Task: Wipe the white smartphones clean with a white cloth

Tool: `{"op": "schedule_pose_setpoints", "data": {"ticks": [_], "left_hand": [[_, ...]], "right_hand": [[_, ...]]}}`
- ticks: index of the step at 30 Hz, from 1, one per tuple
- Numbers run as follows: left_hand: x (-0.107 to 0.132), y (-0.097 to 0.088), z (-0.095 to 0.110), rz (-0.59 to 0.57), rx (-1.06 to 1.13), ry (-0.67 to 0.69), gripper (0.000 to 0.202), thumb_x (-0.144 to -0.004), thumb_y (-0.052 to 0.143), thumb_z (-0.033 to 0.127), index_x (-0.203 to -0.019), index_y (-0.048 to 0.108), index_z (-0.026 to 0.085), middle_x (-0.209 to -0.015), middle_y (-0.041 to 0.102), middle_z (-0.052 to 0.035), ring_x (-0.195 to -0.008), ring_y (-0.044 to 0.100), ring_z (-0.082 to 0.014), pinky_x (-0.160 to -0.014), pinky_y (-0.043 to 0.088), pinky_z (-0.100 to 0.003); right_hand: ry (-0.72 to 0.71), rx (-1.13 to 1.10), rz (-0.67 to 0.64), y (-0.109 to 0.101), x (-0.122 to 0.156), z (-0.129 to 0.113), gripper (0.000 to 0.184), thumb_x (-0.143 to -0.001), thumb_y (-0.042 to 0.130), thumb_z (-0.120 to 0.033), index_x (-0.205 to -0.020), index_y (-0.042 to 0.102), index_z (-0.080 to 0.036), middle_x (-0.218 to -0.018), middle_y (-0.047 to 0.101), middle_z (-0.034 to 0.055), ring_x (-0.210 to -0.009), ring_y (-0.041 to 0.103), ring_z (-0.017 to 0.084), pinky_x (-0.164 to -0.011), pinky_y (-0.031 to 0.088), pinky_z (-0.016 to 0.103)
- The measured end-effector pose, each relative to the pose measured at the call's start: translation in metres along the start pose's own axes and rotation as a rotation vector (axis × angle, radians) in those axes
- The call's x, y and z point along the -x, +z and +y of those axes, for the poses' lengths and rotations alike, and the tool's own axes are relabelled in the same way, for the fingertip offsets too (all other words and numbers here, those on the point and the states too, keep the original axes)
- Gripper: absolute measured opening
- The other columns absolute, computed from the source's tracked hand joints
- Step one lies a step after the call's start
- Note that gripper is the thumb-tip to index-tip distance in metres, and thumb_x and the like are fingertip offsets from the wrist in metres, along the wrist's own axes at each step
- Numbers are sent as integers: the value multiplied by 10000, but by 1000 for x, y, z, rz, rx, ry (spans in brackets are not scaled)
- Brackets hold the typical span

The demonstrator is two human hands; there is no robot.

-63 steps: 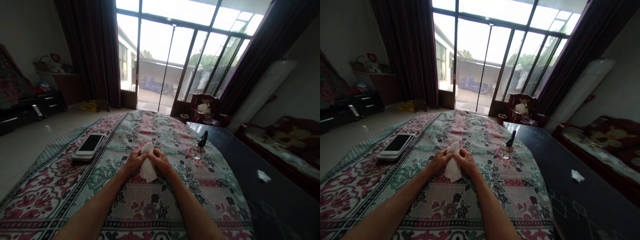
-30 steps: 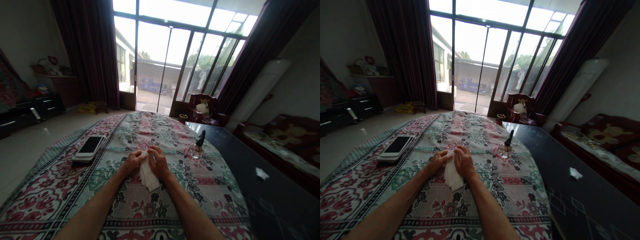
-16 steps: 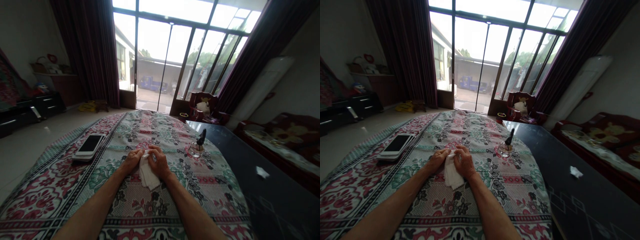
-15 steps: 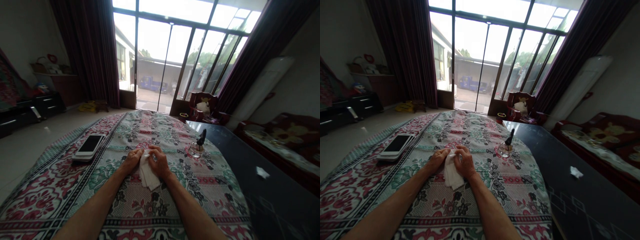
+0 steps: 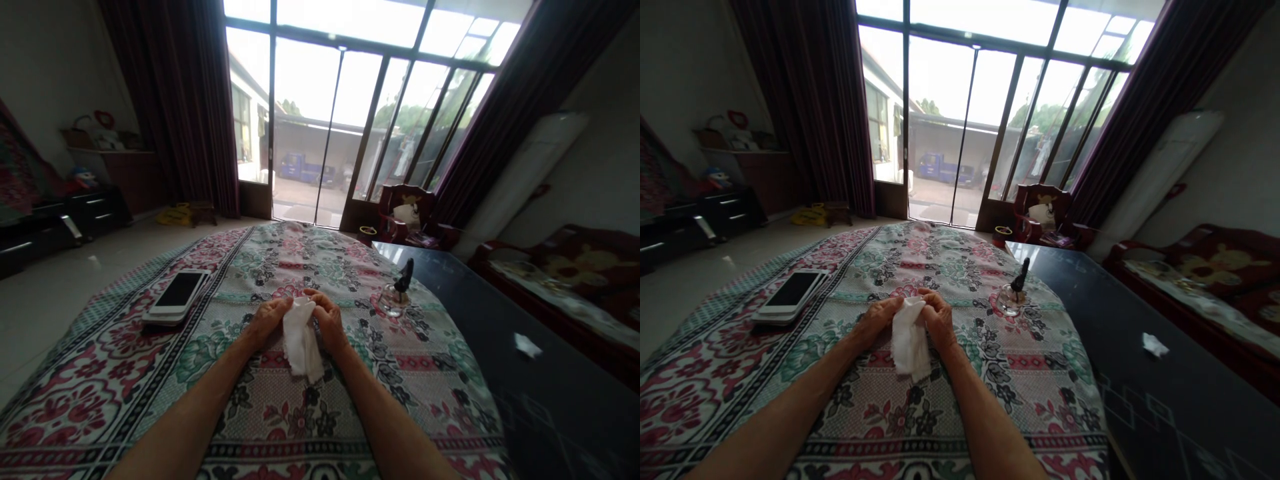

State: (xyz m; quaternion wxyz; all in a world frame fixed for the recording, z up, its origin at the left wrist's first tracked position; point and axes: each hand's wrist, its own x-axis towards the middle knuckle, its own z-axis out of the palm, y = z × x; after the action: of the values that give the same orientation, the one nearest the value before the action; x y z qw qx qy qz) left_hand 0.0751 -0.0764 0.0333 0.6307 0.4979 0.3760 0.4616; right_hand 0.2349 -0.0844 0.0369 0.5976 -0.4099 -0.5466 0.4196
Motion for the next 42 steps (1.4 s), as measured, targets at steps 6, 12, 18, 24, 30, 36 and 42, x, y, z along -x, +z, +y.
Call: {"op": "schedule_pose_setpoints", "data": {"ticks": [6,12,18,24,30,36,42], "left_hand": [[4,8,-4,13,-60,-17,256,-605,752,314,-748,643,131,-610,625,10,-481,513,-106,-474,377,-211],[6,11,0,5,-35,-33,283,-607,768,344,-769,677,131,-609,637,6,-479,527,-110,-471,391,-209],[4,7,-3,-30,-16,-6,312,-631,766,350,-836,714,121,-629,664,-17,-484,546,-115,-477,401,-208],[4,7,0,-18,-15,-18,294,-641,723,338,-868,721,150,-597,650,1,-472,552,-131,-464,404,-217],[-5,-2,2,366,-62,133,314,-641,668,356,-865,696,138,-609,630,24,-504,536,-124,-474,392,-209],[-8,-5,-2,396,-96,157,275,-644,694,360,-813,695,144,-619,647,18,-529,556,-130,-490,411,-211],[-6,-4,5,204,289,12,286,-706,712,288,-960,683,162,-727,718,-34,-582,653,-175,-528,506,-247]], "right_hand": [[36,-106,-13,3,1,-6,78,-665,562,-245,-696,614,-196,-1151,664,63,-977,591,229,-834,460,324],[49,-108,-13,0,-1,-5,110,-645,545,-237,-708,629,-205,-810,694,15,-822,603,204,-745,472,298],[80,-17,27,0,0,-3,129,-632,565,-254,-735,622,-201,-622,591,-36,-579,488,131,-544,398,235],[42,58,21,3,-3,6,210,-635,545,-230,-819,641,-199,-757,629,-5,-692,551,157,-621,444,259],[73,-13,141,-2,-6,1,318,-777,538,-352,-1042,623,-196,-1001,643,61,-903,600,195,-716,498,293],[-216,304,-91,22,10,-11,426,-733,664,-357,-1135,607,-230,-1155,632,79,-1072,576,241,-919,472,398],[18,64,-96,21,5,-7,338,-699,560,-254,-1024,645,-219,-931,687,33,-846,631,213,-740,517,333]]}}
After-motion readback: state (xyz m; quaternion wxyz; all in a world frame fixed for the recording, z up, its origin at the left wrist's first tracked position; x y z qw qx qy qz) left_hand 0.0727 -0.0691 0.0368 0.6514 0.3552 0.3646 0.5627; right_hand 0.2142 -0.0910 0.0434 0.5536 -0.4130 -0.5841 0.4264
